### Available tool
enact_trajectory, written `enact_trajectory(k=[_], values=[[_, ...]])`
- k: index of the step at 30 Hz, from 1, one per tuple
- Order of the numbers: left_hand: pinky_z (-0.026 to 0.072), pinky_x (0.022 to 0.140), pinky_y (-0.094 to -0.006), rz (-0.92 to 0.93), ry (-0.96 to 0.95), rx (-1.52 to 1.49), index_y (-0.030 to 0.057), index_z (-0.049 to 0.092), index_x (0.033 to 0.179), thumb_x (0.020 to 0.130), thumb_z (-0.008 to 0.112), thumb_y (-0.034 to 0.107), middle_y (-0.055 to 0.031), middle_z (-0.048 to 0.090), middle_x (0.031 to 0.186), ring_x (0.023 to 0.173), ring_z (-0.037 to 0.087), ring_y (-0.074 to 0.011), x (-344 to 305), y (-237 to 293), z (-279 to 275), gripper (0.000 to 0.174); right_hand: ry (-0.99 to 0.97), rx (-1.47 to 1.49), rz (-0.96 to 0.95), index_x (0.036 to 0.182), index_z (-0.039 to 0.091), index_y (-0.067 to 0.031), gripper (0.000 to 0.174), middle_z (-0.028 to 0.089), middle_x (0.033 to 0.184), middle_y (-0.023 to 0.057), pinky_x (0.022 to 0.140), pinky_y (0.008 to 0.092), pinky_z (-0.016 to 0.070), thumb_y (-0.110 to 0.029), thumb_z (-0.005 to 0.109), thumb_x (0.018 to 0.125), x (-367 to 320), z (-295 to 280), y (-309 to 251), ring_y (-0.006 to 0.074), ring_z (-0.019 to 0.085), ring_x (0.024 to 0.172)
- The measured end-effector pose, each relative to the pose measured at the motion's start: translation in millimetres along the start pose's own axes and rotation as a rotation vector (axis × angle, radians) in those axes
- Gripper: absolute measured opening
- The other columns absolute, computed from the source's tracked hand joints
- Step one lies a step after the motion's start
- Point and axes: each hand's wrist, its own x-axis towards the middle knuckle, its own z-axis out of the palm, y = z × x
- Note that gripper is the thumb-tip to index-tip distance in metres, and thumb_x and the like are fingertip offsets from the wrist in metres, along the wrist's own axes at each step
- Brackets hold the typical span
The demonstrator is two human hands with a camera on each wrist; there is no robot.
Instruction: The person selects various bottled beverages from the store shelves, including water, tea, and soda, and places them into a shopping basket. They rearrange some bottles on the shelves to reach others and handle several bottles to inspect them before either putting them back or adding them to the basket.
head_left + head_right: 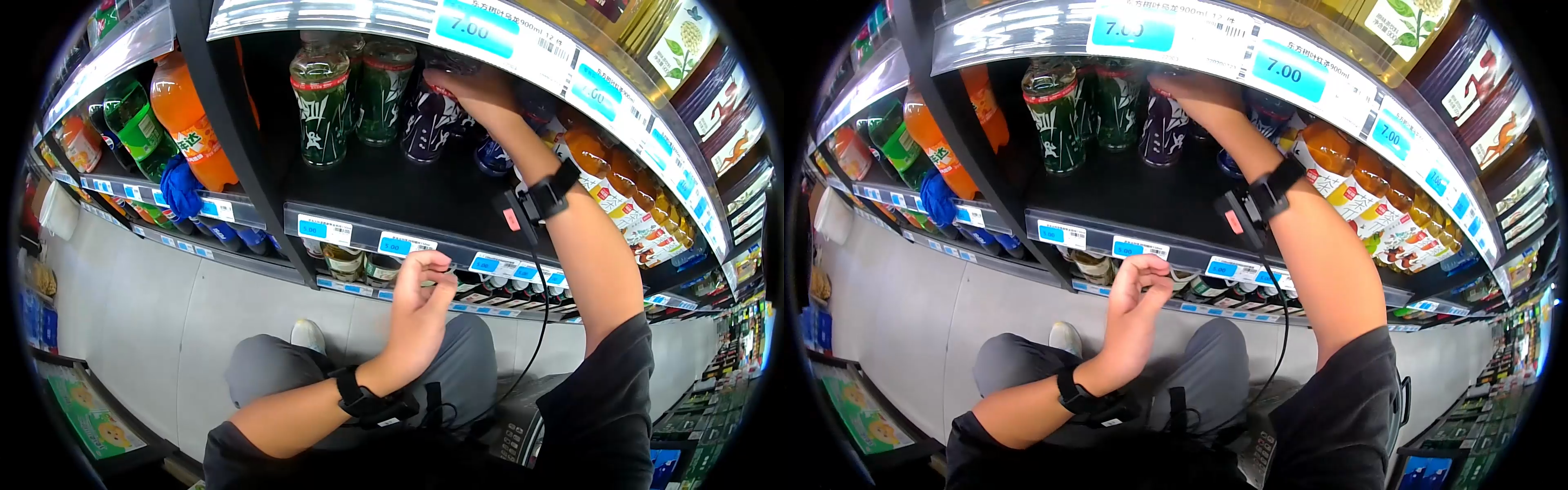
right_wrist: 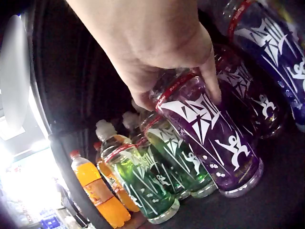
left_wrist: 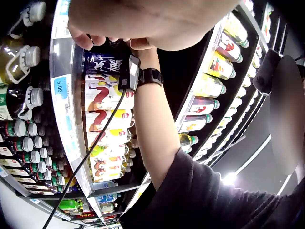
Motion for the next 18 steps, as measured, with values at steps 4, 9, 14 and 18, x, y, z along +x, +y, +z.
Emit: enact_trajectory(k=[4, 9, 14, 18], values=[[0.0408, 0.085, -0.0241, -0.023, -0.064, -0.021, 0.0057, 0.052, 0.109, 0.090, 0.055, 0.005, -0.0024, 0.054, 0.099, 0.093, 0.050, -0.0096, 2, 1, 6, 0.019, 0.043, 0.004, -0.057, 0.115, 0.060, 0.0034, 0.071, 0.064, 0.112, 0.0210, 0.090, 0.0368, 0.0481, -0.045, 0.081, 0.068, 13, 13, 5, 0.0309, 0.063, 0.103], [0.0404, 0.083, -0.0235, -0.009, -0.018, -0.038, 0.0056, 0.053, 0.108, 0.090, 0.055, 0.004, -0.0020, 0.053, 0.099, 0.092, 0.050, -0.0086, 14, -1, 9, 0.018, 0.024, -0.239, -0.080, 0.138, 0.037, 0.0027, 0.096, 0.053, 0.131, 0.0253, 0.103, 0.0399, 0.0427, -0.036, 0.086, 0.065, 2, 23, 27, 0.0364, 0.052, 0.122], [0.0405, 0.081, -0.0232, 0.033, -0.034, -0.109, 0.0049, 0.053, 0.107, 0.091, 0.056, 0.004, -0.0009, 0.054, 0.095, 0.087, 0.050, -0.0079, 21, -8, 13, 0.016, 0.080, -0.140, -0.072, 0.136, 0.038, 0.0021, 0.092, 0.054, 0.128, 0.0251, 0.101, 0.0408, 0.0431, -0.034, 0.085, 0.066, -1, 35, 36, 0.0374, 0.053, 0.120], [0.0424, 0.074, -0.0234, 0.134, -0.028, -0.043, 0.0044, 0.054, 0.103, 0.090, 0.056, 0.004, -0.0005, 0.054, 0.091, 0.081, 0.050, -0.0079, 41, -29, 11, 0.014, 0.064, -0.189, -0.021, 0.136, 0.036, 0.0008, 0.088, 0.061, 0.114, 0.0209, 0.091, 0.0395, 0.0479, -0.031, 0.083, 0.069, -20, 30, 36, 0.0342, 0.060, 0.108]])
